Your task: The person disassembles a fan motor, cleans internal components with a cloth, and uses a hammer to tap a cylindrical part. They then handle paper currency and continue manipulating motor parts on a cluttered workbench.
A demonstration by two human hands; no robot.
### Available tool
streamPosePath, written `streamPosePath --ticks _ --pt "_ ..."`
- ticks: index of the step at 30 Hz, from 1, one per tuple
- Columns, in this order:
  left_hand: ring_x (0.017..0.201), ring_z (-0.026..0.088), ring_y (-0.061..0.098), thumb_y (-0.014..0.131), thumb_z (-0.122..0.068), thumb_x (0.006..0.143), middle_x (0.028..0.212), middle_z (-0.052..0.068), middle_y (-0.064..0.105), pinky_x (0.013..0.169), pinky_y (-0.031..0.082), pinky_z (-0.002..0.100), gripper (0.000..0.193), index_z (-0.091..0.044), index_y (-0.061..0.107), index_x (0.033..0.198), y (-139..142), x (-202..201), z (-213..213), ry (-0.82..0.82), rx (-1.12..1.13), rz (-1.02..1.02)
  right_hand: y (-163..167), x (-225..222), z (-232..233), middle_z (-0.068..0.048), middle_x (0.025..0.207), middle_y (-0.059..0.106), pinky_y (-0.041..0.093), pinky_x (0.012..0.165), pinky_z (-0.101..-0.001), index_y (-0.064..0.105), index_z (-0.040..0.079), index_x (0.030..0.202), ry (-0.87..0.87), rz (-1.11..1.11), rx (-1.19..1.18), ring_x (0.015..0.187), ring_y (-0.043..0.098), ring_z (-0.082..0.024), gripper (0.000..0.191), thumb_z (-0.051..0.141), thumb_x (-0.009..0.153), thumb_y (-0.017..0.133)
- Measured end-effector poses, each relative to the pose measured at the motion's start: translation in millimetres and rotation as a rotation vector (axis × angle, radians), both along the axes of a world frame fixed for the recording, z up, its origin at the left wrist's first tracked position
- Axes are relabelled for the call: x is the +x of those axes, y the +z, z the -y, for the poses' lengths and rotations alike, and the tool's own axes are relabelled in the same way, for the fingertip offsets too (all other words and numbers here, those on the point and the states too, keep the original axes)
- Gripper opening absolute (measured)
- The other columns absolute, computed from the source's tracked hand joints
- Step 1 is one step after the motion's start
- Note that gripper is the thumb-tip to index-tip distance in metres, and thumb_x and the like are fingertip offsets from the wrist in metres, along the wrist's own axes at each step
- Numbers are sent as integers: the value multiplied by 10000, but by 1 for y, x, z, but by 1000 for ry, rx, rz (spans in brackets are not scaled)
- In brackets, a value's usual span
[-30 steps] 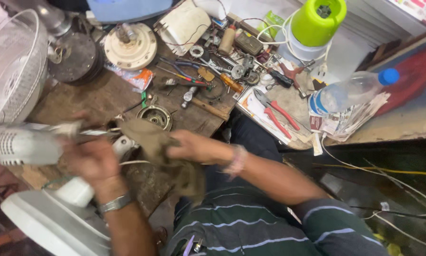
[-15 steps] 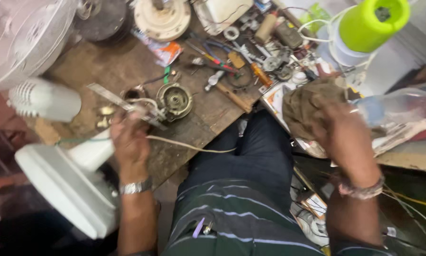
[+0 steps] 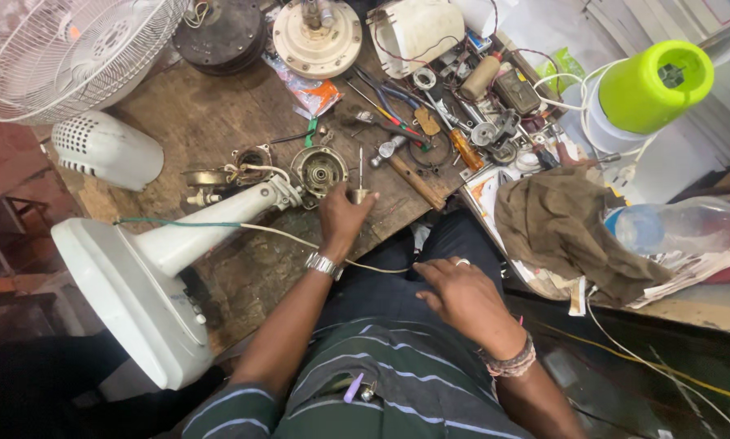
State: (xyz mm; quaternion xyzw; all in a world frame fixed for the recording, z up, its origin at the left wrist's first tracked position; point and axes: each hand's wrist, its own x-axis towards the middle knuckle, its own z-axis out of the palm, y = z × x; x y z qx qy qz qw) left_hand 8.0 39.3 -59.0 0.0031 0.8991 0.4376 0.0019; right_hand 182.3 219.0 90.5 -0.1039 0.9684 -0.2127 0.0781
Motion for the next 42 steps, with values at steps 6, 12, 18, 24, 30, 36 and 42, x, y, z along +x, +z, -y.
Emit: streamPosePath --ticks 6,12,18,24,30,36,42 --pt "935 406 667 836 -368 838 1043 220 682 798 531 495 517 6 637 1135 -15 3 -14 -85 -52 -142 -3 -8 1 -103 1174 706 508 860 -456 677 64 1229 1 -40 6 1030 651 -338 485 255 793 771" --pt "1027 460 628 843 -291 780 1191 278 611 816 536 504 679 15 559 1314 -21 7 -10 -133 -61 -245 -19 -10 -1 -120 1107 719 527 843 -466 707 71 1180 53 -80 9 993 669 -353 445 251 777 768" --pt "1012 449 634 809 -241 811 1130 251 612 836 530 505 590 -40 570 1311 -29 5 -13 -223 -140 -243 -66 -125 25 -126 938 685 536 730 -490 762 128 1018 -65 -258 9 898 671 -360 178 227 883 700" --pt "1005 445 622 778 -206 835 1155 232 605 810 530 507 500 -26 607 1269 -31 32 10 -252 -76 -194 -134 -223 44 -179 981 644 523 789 -505 786 137 1032 -39 -344 -36 947 645 -385 245 155 806 693" --pt "1069 358 630 764 -244 947 1171 127 654 902 526 472 348 -86 686 1247 -45 70 62 -133 -139 -274 -149 -241 24 -169 1017 637 526 807 -494 786 128 999 -22 -468 45 954 638 -376 219 120 798 698" --pt "1232 369 519 791 -278 857 1318 164 579 1036 427 504 626 -27 542 1373 -56 96 105 -113 -292 -567 -154 -252 14 -147 898 635 509 771 -493 803 146 861 207 -413 59 928 624 -371 163 142 728 709" --pt "1359 375 450 787 -327 911 1517 179 490 1132 356 504 746 -12 411 1473 -63 103 110 -102 -349 -576 -167 -247 19 -114 963 659 477 876 -465 776 133 821 236 -495 -9 1024 614 -329 139 167 771 651"
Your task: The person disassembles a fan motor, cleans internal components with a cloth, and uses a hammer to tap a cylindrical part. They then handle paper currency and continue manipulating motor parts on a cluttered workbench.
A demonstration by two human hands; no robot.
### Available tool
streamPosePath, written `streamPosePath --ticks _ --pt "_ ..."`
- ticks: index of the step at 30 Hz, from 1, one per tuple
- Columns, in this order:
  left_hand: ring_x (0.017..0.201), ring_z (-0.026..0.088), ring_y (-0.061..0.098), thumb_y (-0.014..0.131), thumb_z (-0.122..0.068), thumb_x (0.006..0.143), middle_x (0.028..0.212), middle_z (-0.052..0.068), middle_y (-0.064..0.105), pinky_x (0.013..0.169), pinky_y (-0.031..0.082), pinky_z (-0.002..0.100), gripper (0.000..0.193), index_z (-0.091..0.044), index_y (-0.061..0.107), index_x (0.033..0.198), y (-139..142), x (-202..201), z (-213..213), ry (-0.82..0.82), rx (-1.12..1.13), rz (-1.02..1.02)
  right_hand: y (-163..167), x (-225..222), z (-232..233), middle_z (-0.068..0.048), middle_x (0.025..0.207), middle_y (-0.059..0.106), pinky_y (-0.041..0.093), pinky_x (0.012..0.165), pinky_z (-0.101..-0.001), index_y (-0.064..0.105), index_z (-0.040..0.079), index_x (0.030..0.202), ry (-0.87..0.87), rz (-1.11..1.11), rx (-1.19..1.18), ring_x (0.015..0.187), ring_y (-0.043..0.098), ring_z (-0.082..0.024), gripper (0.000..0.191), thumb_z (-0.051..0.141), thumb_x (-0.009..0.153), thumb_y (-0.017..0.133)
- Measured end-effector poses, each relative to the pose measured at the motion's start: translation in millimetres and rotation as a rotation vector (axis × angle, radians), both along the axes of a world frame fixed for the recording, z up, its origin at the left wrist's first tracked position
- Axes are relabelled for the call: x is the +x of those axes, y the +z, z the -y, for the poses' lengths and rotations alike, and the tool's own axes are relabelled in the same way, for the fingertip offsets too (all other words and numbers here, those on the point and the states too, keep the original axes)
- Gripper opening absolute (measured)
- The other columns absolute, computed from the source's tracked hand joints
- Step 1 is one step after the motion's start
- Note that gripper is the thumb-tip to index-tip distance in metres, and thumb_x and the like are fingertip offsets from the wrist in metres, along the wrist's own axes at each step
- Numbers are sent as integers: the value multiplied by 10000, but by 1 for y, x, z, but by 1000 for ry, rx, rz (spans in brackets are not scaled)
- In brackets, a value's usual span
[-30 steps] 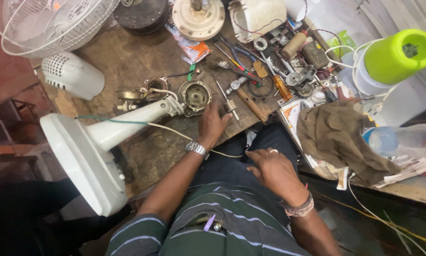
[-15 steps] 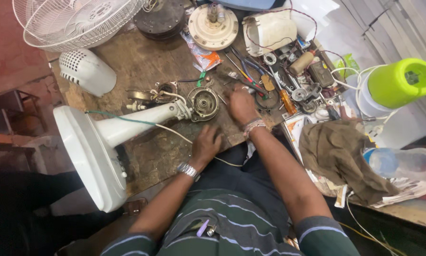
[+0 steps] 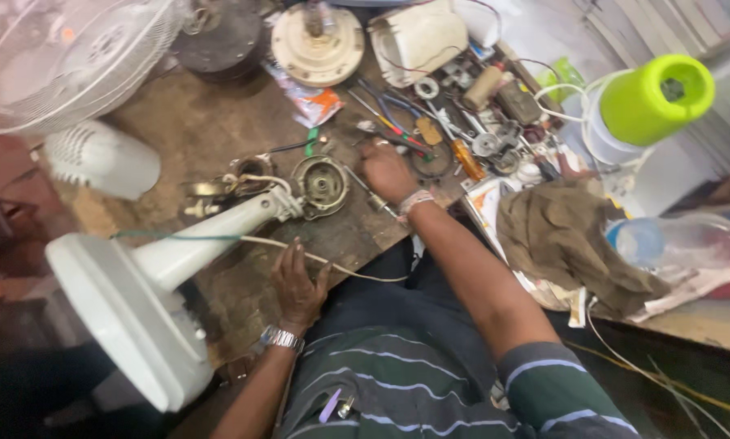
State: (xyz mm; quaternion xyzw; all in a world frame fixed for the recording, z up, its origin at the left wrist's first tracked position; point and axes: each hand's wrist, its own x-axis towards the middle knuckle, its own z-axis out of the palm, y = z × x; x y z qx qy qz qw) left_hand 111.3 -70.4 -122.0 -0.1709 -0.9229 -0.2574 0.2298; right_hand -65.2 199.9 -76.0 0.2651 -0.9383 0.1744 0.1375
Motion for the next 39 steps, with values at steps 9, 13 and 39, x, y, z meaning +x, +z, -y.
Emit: streamPosePath --ticks 9,13,39 --pt "1455 393 360 781 -410 886 1547 169 446 1152 327 542 735 -47 473 1447 16 -1 -3 -128 -116 21 11 -14 -1 -110 1006 665 461 857 -447 720 85 817 -87 -160 310 1063 604 -301 148 176 844 606" --pt "1440 398 345 742 -504 833 1530 159 461 1094 298 576 673 -110 591 1357 28 -5 -10 -171 -264 116 23 3 6 -130 992 651 467 833 -464 713 75 829 -268 -126 214 1019 603 -324 123 166 829 631" --pt "1411 459 340 763 -481 805 1545 271 371 1109 293 625 950 3 318 1492 13 12 35 81 -113 159 49 165 4 -99 728 645 456 564 -320 713 16 920 -447 276 -888 594 572 -187 220 210 870 804"
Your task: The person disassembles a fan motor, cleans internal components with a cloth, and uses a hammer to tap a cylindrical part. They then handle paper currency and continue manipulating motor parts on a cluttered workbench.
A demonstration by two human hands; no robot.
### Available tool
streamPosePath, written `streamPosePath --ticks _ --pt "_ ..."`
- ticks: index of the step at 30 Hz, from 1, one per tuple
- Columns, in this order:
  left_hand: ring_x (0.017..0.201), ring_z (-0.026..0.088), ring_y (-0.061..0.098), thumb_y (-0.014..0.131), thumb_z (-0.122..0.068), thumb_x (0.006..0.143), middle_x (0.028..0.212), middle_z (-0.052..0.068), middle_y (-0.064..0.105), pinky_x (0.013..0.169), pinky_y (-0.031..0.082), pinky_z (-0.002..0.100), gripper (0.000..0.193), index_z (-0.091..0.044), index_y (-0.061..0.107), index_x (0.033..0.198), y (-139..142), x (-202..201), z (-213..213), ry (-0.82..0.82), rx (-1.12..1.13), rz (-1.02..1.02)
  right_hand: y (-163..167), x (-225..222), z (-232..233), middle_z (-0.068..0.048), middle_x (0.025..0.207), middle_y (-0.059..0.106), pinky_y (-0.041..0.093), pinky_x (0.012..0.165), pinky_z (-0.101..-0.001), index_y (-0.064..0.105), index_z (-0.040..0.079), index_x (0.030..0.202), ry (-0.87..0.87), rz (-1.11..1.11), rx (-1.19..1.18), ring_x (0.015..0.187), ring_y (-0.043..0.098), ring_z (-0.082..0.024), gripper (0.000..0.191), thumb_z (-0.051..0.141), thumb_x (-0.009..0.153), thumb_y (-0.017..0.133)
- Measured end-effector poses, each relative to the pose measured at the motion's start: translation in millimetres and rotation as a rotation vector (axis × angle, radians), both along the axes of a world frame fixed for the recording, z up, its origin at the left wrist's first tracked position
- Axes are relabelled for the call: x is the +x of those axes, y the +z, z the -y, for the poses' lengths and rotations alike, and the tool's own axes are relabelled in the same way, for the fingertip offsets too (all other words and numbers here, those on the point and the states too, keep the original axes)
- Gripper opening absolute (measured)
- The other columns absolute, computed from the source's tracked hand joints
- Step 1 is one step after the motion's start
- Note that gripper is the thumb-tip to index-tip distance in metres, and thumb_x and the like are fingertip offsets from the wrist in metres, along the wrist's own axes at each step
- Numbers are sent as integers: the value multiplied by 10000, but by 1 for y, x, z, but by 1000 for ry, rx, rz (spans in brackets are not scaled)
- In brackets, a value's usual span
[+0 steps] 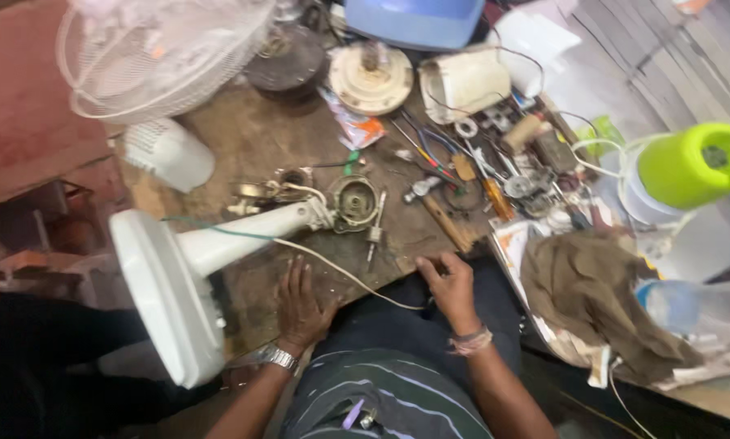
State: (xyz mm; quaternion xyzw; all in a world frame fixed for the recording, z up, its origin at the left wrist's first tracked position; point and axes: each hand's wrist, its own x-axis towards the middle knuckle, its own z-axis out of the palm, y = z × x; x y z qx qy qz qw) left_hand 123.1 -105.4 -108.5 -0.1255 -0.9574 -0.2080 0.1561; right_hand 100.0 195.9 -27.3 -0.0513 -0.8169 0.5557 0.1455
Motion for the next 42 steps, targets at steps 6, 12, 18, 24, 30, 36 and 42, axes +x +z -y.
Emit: streamPosePath --ticks 6,12,18,24,30,36,42 --pt "1197 388 546 755 -430 873 1383 267 513 968 475 462 945 12 270 1553 4 -7 -6 284 460 198 52 47 -5 -83 764 593 407 586 -356 669 47 1008 496 -313 -991 660 484 -205 649 692 950 620" --pt "925 192 660 709 -365 918 1173 120 637 763 555 322 696 -6 392 1423 14 -53 -9 410 1063 215 140 46 -32 -44 735 590 411 618 -353 690 41 912 777 -630 -1117 649 498 -170 790 814 913 530" --pt "962 190 613 701 -373 958 1141 128 636 792 507 344 636 -19 415 1403 14 -60 -14 481 1251 228 136 37 -25 -36 721 623 452 614 -360 681 54 862 687 -611 -1145 623 544 -178 777 816 906 540" --pt "1096 252 615 654 -399 1054 1258 171 631 914 497 392 591 23 447 1414 6 -47 -5 412 947 168 127 -20 38 -37 731 655 463 570 -304 728 59 880 685 -65 190 620 592 -138 246 287 821 799" --pt "874 223 641 612 -383 1011 1085 125 649 761 540 372 610 -6 456 1465 10 -49 -8 384 754 173 91 -147 144 -156 968 746 560 765 -436 646 139 1320 735 -66 406 876 726 -329 478 230 862 749" --pt "769 177 642 661 -318 982 982 85 687 671 544 317 523 -32 514 1395 3 -50 -6 359 861 169 26 -197 194 -121 974 760 475 857 -538 679 186 1226 613 -62 827 974 699 -356 499 407 793 794" --pt "791 157 660 680 -253 982 998 75 714 674 546 287 480 -24 520 1372 -13 -41 -5 324 896 172 20 -205 226 -109 971 756 396 924 -566 670 189 1170 677 154 1046 1055 661 -367 604 567 724 819"
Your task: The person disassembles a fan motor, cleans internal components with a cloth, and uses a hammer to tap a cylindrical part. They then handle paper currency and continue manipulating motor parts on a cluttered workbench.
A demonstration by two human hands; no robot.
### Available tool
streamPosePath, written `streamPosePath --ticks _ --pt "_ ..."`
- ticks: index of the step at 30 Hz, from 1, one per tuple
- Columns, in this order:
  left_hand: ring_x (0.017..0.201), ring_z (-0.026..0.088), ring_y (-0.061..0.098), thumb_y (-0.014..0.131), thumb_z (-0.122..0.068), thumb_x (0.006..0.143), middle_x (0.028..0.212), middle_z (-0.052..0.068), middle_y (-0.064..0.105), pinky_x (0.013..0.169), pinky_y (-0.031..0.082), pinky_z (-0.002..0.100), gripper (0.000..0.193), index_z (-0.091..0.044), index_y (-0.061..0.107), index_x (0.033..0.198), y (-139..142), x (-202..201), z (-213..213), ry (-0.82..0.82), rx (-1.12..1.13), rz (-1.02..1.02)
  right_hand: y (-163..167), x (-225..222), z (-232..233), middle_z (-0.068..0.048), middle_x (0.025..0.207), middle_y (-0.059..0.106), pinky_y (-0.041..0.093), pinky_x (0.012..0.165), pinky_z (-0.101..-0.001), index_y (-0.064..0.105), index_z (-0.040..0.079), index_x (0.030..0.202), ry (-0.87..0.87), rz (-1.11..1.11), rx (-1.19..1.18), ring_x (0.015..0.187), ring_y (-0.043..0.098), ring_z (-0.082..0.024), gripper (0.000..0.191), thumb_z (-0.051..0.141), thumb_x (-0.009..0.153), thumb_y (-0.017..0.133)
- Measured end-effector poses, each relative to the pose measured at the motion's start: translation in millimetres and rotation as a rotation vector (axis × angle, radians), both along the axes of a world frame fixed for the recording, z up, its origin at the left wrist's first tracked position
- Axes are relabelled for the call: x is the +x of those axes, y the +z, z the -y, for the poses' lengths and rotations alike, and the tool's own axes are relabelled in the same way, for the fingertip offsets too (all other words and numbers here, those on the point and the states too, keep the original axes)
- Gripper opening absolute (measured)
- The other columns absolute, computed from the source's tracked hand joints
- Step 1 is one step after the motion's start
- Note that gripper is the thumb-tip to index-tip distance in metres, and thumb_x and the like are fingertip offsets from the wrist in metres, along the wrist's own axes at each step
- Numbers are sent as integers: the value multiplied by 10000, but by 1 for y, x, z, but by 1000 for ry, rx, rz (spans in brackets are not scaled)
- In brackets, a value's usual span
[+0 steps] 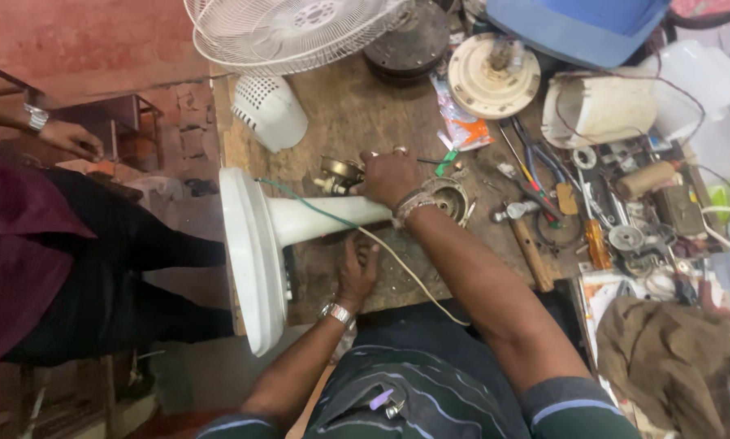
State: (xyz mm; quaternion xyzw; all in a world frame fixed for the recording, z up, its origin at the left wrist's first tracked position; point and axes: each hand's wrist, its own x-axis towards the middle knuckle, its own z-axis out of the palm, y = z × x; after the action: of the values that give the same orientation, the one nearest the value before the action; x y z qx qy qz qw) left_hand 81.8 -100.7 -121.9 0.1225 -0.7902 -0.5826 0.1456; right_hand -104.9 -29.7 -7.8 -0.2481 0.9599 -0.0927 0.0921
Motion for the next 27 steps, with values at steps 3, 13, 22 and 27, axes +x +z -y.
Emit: streamPosePath --ticks 3,13,22,27 --pt "776 153 678 682 -238 959 985 74 721 653 551 283 494 -15 516 1368 -6 3 -1 3 12 29 -17 -8 9 -90 992 739 389 938 -591 680 204 1152 21 50 58 1011 679 -328 577 529 698 826" --pt "759 175 685 672 -228 974 979 95 725 633 550 298 483 7 508 1362 -10 8 -2 -18 -21 43 -39 -9 -4 -115 842 758 513 771 -523 785 211 992 48 -129 -200 846 729 -322 275 367 770 741" --pt "621 205 659 704 -283 935 765 107 697 570 517 335 566 -10 505 1389 -13 2 -3 10 -108 146 -36 -59 -13 -160 860 746 535 702 -517 767 132 994 -310 -157 -259 791 721 -369 325 339 745 743" --pt "619 188 641 694 -285 941 776 85 684 567 521 328 553 -36 517 1402 -4 2 -5 5 -50 119 -29 -66 -2 -101 905 769 509 818 -598 784 191 936 -364 -236 -49 842 743 -321 138 282 873 701"
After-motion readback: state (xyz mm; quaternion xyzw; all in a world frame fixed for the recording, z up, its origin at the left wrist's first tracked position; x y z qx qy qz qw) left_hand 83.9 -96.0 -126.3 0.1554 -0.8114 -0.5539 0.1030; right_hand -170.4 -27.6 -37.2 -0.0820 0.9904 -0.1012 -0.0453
